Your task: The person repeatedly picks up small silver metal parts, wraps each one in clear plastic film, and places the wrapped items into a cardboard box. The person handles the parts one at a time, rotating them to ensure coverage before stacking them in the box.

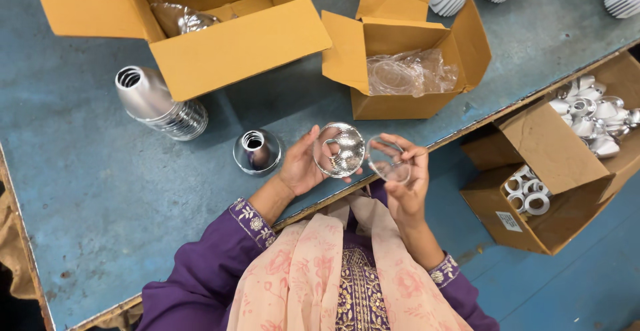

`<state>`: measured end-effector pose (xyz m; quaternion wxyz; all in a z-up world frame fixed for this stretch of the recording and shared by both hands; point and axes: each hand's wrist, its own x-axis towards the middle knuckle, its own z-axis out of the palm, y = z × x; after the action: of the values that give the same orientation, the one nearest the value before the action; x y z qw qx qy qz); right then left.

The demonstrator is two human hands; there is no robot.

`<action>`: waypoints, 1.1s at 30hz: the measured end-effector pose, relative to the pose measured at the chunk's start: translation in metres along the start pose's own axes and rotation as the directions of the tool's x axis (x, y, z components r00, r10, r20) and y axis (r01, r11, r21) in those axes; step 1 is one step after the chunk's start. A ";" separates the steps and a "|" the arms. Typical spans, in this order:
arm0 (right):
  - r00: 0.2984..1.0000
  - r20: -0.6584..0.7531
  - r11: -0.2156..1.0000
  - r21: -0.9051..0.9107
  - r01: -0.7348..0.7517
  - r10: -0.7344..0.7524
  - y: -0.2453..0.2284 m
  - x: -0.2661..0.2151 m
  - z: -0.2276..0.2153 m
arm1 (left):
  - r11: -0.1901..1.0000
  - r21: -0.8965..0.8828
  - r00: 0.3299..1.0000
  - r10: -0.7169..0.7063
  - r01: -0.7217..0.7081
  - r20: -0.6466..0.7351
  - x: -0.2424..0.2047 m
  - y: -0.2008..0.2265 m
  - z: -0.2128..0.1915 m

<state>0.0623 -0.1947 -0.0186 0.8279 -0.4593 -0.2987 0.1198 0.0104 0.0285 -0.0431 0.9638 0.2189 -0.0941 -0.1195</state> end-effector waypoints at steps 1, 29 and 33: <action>1.000 0.014 0.999 -0.048 0.017 -0.017 0.001 -0.002 0.003 | 1.000 -0.017 1.000 -0.006 0.006 -0.010 -0.001 -0.001 -0.001; 0.975 0.143 0.791 -0.610 -0.047 0.168 -0.014 0.019 0.009 | 0.894 0.439 0.989 -0.031 0.091 -0.143 0.005 -0.009 0.015; 0.971 0.131 0.815 -0.573 -0.090 0.200 -0.013 0.020 0.010 | 0.881 0.462 0.986 -0.027 0.102 -0.166 0.007 -0.009 0.018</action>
<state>0.0708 -0.1855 0.0041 0.6127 -0.6911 -0.3601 0.1315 0.0112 0.0121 -0.0303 0.8820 0.4571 -0.0379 -0.1081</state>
